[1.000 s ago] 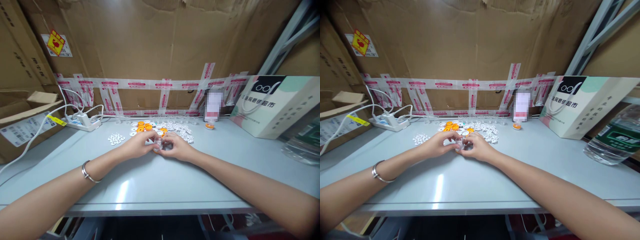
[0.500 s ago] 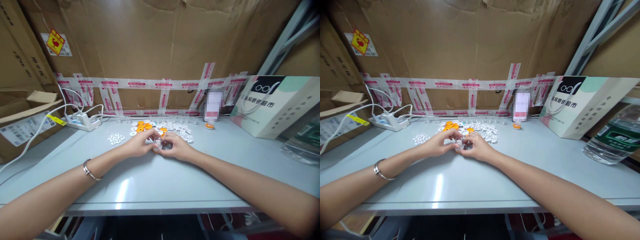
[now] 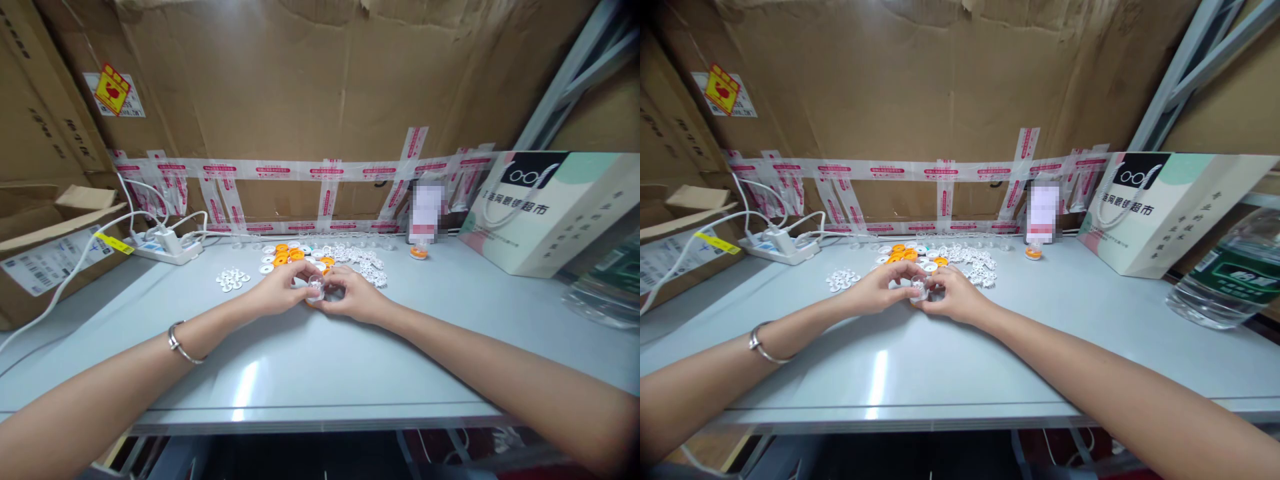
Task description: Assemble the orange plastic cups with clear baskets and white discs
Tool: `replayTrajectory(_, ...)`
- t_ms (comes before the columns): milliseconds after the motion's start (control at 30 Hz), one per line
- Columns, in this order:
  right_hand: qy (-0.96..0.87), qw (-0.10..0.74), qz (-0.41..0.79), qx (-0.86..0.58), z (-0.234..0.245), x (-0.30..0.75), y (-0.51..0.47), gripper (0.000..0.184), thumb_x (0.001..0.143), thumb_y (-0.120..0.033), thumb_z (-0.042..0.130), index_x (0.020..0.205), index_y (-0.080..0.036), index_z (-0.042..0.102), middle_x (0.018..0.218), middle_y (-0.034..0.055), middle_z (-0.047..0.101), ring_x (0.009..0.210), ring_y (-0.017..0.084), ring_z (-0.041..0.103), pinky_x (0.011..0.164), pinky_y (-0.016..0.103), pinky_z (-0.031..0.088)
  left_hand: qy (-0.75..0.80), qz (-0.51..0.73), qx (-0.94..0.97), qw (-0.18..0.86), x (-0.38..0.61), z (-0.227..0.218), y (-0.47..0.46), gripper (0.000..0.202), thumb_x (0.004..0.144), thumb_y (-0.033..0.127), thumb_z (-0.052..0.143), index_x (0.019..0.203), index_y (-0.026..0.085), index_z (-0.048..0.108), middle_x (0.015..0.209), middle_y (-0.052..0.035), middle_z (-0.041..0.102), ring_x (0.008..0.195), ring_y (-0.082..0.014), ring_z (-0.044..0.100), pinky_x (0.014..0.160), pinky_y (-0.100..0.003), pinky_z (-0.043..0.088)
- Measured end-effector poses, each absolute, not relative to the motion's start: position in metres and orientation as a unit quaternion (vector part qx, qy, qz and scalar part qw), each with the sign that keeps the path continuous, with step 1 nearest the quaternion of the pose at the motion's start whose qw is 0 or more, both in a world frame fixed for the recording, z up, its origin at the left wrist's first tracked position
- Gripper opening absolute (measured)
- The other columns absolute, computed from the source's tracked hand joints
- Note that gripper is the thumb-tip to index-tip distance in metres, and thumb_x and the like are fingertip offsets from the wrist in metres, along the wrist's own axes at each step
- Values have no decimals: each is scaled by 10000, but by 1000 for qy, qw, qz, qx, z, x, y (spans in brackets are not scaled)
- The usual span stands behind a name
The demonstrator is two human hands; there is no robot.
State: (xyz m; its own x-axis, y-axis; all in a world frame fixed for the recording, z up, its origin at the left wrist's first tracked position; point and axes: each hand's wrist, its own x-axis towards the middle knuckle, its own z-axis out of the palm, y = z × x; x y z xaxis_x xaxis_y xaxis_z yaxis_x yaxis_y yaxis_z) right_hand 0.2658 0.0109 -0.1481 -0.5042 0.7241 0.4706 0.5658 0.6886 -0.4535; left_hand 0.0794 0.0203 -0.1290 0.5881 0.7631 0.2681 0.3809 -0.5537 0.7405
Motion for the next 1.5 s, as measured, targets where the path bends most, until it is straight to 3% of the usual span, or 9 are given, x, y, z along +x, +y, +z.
replayTrajectory(100,-856,321,127,-385,-147,266,11,142,673,-295,681,713,-176,613,715,14,598,742,164,525,736,308,391,332,272,841,330,75,-126,18,376,744,303,605,1090,198,502,1178,-75,539,1065,-206,511,843,-333,425)
replayTrajectory(200,-859,310,128,-387,-146,266,11,131,668,-283,682,696,-178,609,705,10,593,729,162,517,734,315,388,359,312,834,280,77,-127,16,486,672,370,686,1071,189,476,1134,-82,533,1010,-209,519,818,-337,436)
replayTrajectory(300,-862,311,126,-381,-146,266,11,121,667,-274,680,677,-180,606,693,7,585,729,162,515,742,316,385,354,337,832,263,79,-129,16,397,706,333,663,1022,177,481,1004,-59,568,930,-181,542,824,-330,431)
replayTrajectory(467,-857,318,130,-384,-146,266,10,140,670,-285,680,674,-169,602,707,17,583,731,161,510,739,312,387,324,291,850,296,77,-125,14,391,761,248,591,1115,182,440,1141,-83,535,1062,-184,506,924,-353,382)
replayTrajectory(700,-862,310,127,-381,-145,265,10,109,669,-265,681,716,-180,632,686,4,578,715,154,512,724,303,384,350,305,847,259,80,-123,14,227,747,284,611,926,165,538,949,-43,595,908,-172,544,842,-326,420)
replayTrajectory(800,-857,316,129,-387,-146,265,9,140,678,-302,680,724,-179,633,689,9,583,722,159,519,730,307,389,316,241,868,297,74,-118,16,255,782,201,531,1036,179,540,1108,-64,577,1051,-181,516,924,-343,387)
replayTrajectory(933,-858,313,130,-387,-146,266,10,149,664,-294,697,736,-180,635,740,19,602,754,169,521,749,314,394,324,222,875,284,63,-117,18,482,743,290,598,1191,206,441,1268,-96,472,1141,-223,466,887,-352,425)
replayTrajectory(1233,-859,303,130,-391,-145,266,10,133,656,-268,695,746,-184,644,736,16,606,749,170,524,729,309,399,359,267,861,243,72,-125,17,359,704,407,651,967,182,554,974,-48,604,908,-193,556,787,-320,440)
replayTrajectory(1500,-861,315,124,-380,-145,265,9,119,678,-281,685,746,-196,639,742,6,618,751,160,539,782,323,396,319,299,882,177,76,-116,11,116,800,263,562,879,192,606,885,-24,646,839,-161,576,776,-292,443)
